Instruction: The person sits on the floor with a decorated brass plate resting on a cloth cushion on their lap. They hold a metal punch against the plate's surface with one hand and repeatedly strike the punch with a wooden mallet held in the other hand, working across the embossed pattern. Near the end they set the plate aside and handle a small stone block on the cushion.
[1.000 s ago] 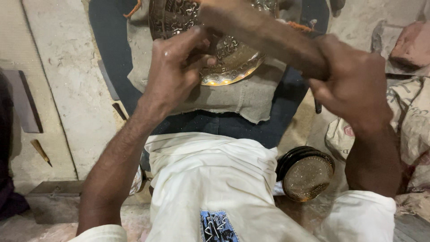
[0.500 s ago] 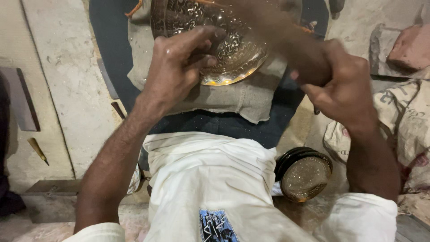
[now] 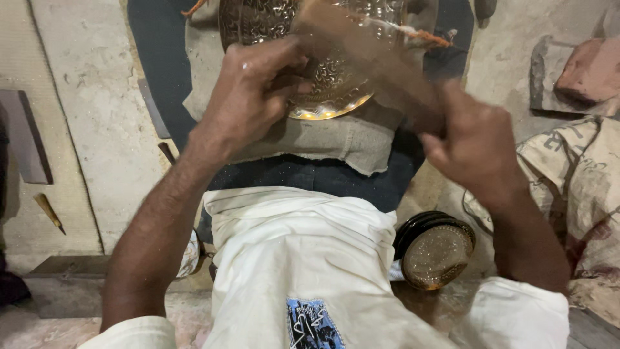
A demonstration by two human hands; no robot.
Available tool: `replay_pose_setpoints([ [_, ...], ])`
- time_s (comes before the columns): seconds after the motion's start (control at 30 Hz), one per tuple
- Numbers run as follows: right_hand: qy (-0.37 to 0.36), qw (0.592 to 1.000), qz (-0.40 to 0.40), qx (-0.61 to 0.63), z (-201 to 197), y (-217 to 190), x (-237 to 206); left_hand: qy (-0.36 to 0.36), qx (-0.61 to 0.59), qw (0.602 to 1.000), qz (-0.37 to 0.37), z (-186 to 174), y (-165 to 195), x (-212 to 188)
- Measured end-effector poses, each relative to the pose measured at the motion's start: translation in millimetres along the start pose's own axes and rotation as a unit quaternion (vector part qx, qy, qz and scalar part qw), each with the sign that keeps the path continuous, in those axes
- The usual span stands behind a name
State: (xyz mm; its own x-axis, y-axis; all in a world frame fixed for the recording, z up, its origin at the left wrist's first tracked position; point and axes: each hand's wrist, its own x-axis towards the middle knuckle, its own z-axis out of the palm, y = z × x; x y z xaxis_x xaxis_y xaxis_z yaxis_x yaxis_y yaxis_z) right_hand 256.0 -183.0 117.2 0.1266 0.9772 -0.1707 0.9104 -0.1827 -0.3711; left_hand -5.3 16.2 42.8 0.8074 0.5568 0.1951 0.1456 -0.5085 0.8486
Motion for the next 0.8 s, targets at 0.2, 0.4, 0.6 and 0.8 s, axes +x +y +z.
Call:
replay_pose_setpoints([
  [0.2,0.096,0.989,-0.056,0.099,10,11,-13,0.017,-0.074,0.997,-0.018,-2,4,2],
  [0.4,0.116,0.979,-0.072,0.149,33,36,-11,-0.011,-0.002,0.999,0.051,1,2,16],
  [0.6,0.165,0.953,-0.083,0.241,38,39,-2,0.011,0.029,0.996,0.086,5,-4,12],
  [0.8,0.111,0.975,-0.124,0.146,21,25,16,0.012,0.037,0.996,0.086,4,-9,13],
])
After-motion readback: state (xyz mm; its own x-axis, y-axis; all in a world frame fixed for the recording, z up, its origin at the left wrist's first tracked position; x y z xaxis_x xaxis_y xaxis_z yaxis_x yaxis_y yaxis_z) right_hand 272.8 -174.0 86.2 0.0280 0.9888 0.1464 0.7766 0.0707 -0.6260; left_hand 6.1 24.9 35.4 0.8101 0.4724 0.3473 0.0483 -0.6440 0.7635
